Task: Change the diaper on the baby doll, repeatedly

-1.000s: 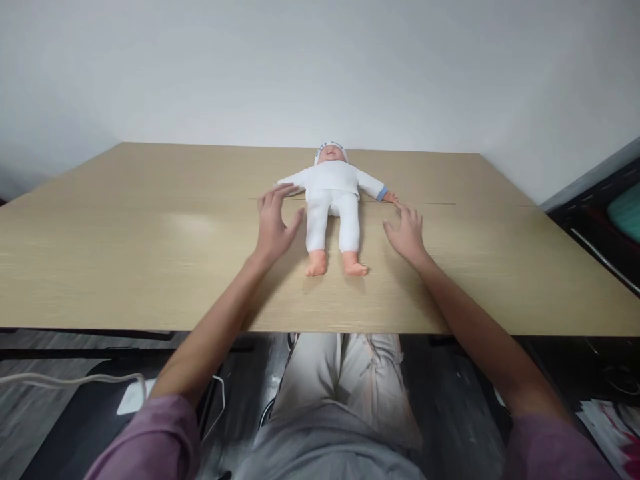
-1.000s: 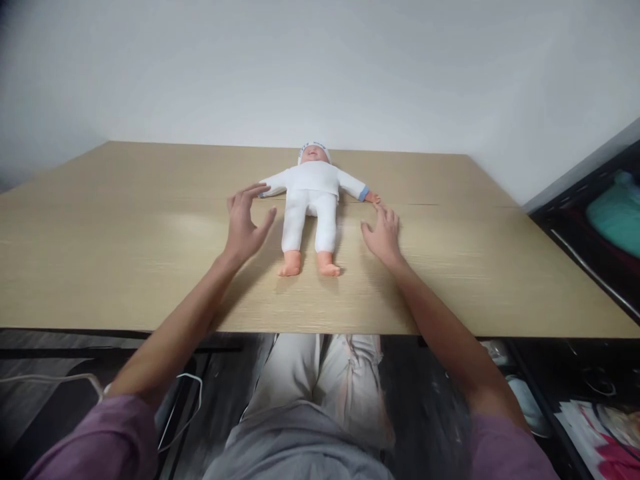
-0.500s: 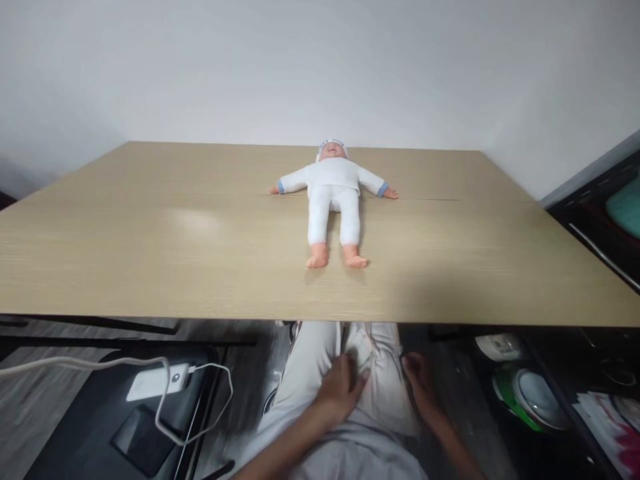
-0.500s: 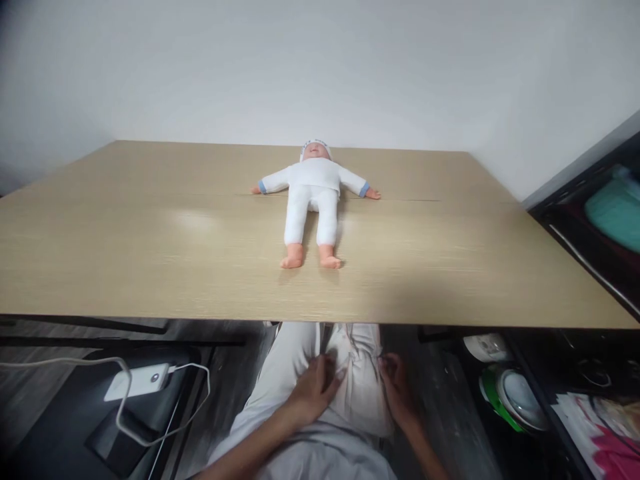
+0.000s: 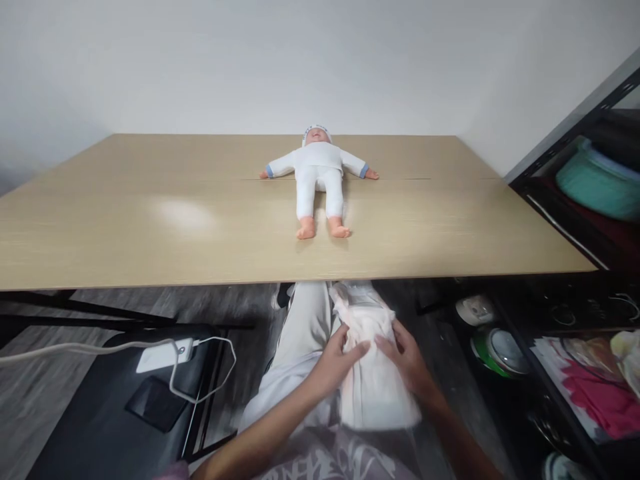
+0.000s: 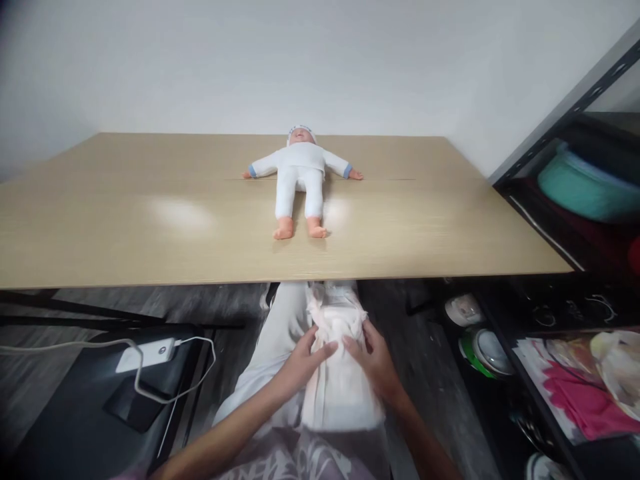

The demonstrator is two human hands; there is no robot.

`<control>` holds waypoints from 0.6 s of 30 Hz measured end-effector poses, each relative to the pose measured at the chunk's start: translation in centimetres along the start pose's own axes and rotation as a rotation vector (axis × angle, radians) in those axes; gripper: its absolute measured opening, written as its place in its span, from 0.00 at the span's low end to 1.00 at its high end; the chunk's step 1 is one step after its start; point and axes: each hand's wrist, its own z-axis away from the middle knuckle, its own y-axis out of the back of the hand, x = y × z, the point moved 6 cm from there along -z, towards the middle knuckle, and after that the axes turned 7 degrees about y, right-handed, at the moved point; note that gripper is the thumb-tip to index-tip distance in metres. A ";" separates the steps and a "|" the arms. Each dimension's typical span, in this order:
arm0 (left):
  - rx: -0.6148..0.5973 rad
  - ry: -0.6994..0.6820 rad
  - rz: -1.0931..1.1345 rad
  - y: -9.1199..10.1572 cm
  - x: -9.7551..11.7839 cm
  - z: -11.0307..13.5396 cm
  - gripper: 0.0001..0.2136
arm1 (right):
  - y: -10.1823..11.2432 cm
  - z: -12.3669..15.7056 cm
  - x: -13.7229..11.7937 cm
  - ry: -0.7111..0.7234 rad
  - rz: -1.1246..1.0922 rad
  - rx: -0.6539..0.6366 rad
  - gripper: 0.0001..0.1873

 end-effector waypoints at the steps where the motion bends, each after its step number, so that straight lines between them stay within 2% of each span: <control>1: 0.008 -0.027 -0.021 -0.4 0.7 2.5 0.36 | -0.2 1.5 -1.9 0.049 0.022 -0.036 0.26; 4: 0.001 -0.075 -0.054 -1.0 2.5 8.0 0.33 | -0.9 4.5 -6.1 0.203 0.108 -0.103 0.18; 6: 0.033 -0.115 -0.052 -0.4 3.6 9.4 0.33 | -1.9 4.8 -7.5 0.266 0.168 -0.111 0.16; 10: 0.161 -0.164 0.011 2.3 5.4 7.8 0.36 | -4.7 1.8 -8.3 0.280 0.197 -0.071 0.18; 14: 0.212 -0.148 0.123 5.0 6.1 4.8 0.36 | -7.6 -2.1 -7.7 0.210 0.164 -0.156 0.21; 16: 0.204 -0.117 0.174 5.9 6.0 3.7 0.36 | -8.1 -3.4 -7.0 0.195 0.218 -0.200 0.20; 18: 0.190 -0.088 0.210 6.6 5.5 3.0 0.35 | -7.8 -4.2 -6.3 0.202 0.334 -0.179 0.20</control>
